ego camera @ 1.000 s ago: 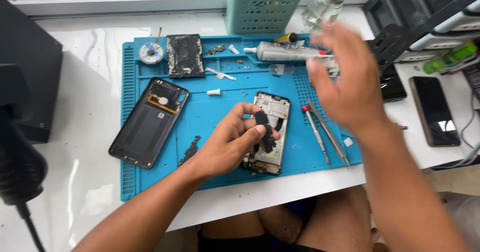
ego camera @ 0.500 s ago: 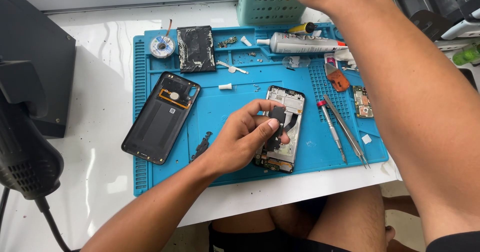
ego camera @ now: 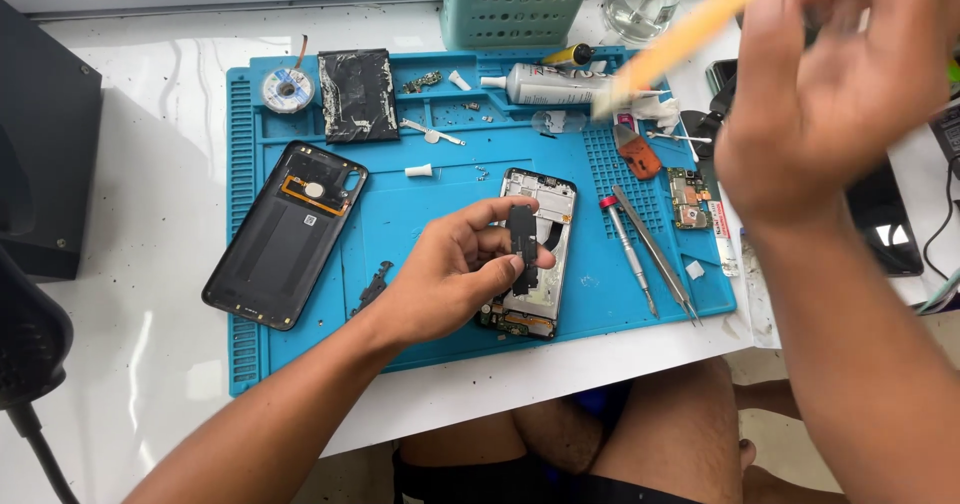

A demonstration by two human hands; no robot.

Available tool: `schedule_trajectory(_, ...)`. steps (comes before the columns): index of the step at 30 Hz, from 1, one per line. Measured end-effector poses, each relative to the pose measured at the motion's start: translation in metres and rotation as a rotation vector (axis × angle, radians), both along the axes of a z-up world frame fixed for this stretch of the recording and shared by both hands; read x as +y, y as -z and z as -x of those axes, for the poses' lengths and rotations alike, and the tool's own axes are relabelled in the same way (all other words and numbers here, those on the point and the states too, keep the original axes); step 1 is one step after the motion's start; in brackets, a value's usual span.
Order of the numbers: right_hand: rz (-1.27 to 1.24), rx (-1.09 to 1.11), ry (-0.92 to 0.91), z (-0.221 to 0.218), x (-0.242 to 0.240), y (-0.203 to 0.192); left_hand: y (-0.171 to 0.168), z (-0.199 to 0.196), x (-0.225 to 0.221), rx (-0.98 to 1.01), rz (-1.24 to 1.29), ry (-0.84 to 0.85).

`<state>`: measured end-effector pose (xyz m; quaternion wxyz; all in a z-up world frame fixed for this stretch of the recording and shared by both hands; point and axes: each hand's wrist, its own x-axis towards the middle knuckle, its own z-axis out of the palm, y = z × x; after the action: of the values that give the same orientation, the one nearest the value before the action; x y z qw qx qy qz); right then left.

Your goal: Cleaning a phone component with a toothbrush and reassembling the internal frame of a mobile device.

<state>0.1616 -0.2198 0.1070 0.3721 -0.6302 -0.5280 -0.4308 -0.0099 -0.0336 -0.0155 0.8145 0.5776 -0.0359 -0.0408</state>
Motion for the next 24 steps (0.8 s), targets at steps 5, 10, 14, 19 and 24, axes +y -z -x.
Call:
schedule_trajectory(5,-0.048,0.339,-0.095,0.069,-0.034,0.038,-0.003,-0.001,0.0,0.05,0.013,0.009)
schedule_trajectory(10,0.079,0.74,-0.222,0.11,-0.072,0.069,-0.006,0.0,0.001,-0.017,-0.059,0.03)
schedule_trajectory(14,0.454,0.708,-0.071,0.132,-0.066,0.059,-0.003,-0.001,0.003,-0.017,-0.182,0.041)
schedule_trajectory(19,0.598,0.456,-0.112,0.123,-0.07,0.069,-0.007,0.0,0.004,-0.017,-0.14,0.082)
schedule_trajectory(24,0.63,0.434,-0.175,0.116,-0.065,0.078,-0.005,0.0,0.006,-0.028,-0.127,0.125)
